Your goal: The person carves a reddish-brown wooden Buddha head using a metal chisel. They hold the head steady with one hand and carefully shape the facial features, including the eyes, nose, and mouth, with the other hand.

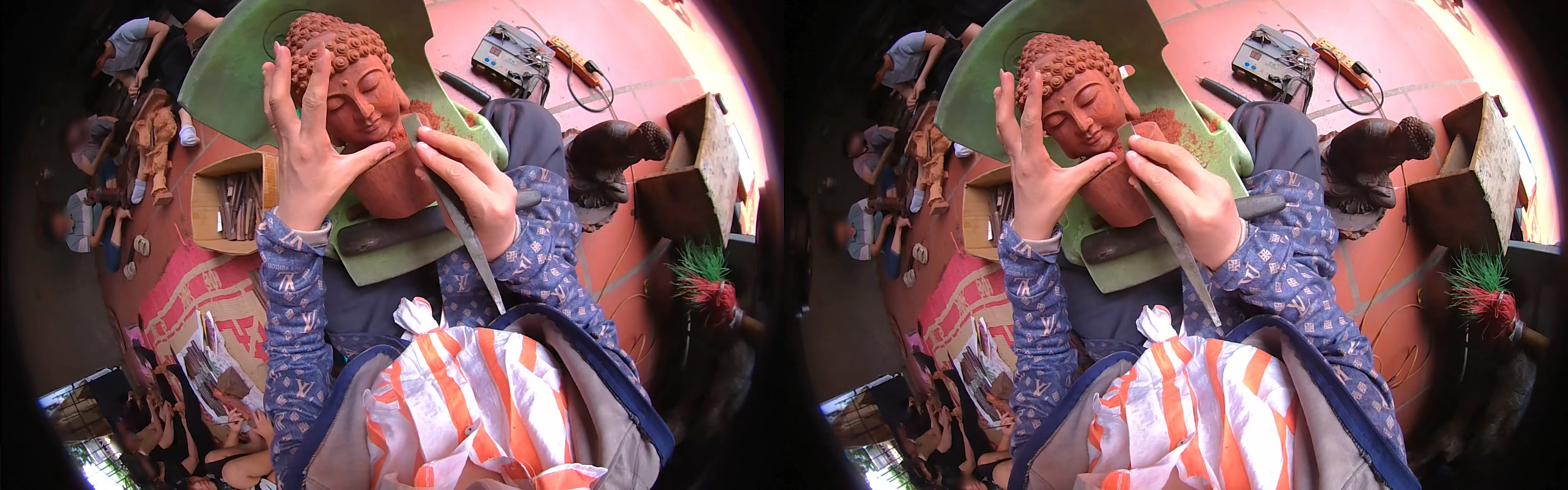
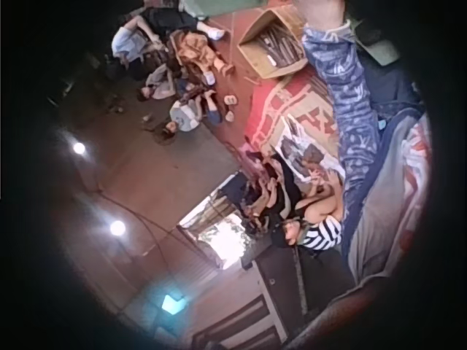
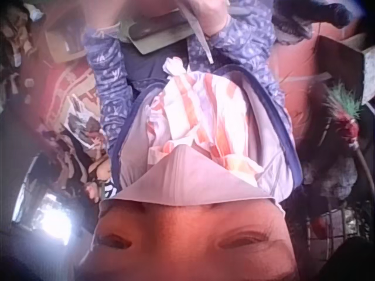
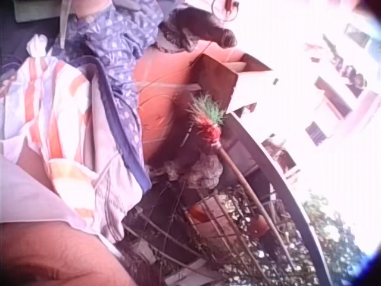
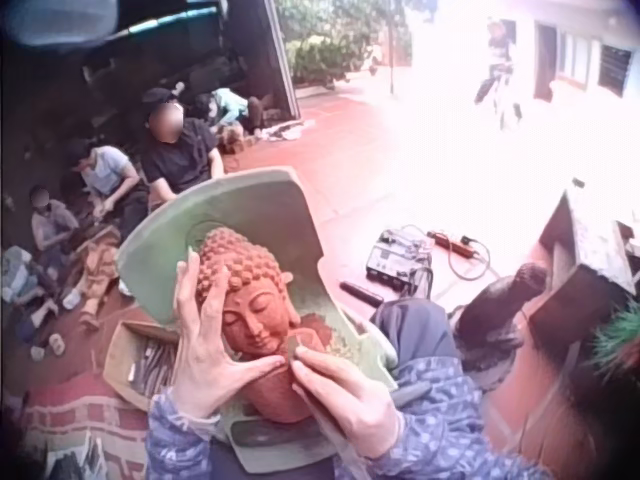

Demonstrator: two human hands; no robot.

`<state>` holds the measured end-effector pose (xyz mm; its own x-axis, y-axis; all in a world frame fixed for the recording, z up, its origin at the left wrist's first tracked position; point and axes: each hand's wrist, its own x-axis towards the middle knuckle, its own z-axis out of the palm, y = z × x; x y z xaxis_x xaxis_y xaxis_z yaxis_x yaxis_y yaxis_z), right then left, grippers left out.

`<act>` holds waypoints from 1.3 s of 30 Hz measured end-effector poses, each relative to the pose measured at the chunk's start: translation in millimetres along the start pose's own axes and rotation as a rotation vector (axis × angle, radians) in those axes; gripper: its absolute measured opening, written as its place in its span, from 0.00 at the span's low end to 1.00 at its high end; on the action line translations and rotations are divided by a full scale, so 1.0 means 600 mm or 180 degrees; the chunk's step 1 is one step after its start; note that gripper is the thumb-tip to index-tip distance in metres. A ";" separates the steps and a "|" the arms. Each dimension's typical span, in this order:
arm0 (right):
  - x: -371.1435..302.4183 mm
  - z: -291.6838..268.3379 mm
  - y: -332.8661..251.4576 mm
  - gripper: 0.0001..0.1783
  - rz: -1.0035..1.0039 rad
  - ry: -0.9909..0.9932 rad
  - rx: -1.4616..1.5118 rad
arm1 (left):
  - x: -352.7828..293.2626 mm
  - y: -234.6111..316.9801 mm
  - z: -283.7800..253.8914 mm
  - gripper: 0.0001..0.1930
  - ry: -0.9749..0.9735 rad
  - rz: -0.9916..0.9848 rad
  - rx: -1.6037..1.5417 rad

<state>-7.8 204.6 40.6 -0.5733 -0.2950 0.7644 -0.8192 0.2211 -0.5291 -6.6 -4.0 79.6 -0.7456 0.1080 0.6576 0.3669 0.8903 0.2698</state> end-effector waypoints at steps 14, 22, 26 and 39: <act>0.016 0.017 0.001 0.22 -0.0343 -0.0155 -0.1013 | 0.019 -0.013 0.039 0.50 0.0250 0.0292 0.0074; 0.011 0.029 0.007 0.21 -0.0562 -0.0057 -0.1373 | 0.025 -0.002 0.038 0.51 0.0295 0.0407 0.0175; 0.005 0.033 -0.004 0.20 -0.0573 -0.0085 -0.1443 | 0.025 -0.007 0.041 0.50 0.0334 0.0410 0.0163; 0.011 0.032 -0.010 0.21 -0.0249 -0.0098 -0.1402 | 0.024 -0.007 0.043 0.52 0.0391 0.0418 0.0105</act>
<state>-6.6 183.5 41.8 -0.5153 -0.3527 0.7811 -0.7803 0.5699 -0.2575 -33.0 5.3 69.9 -0.6183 0.1712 0.7671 0.4367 0.8863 0.1542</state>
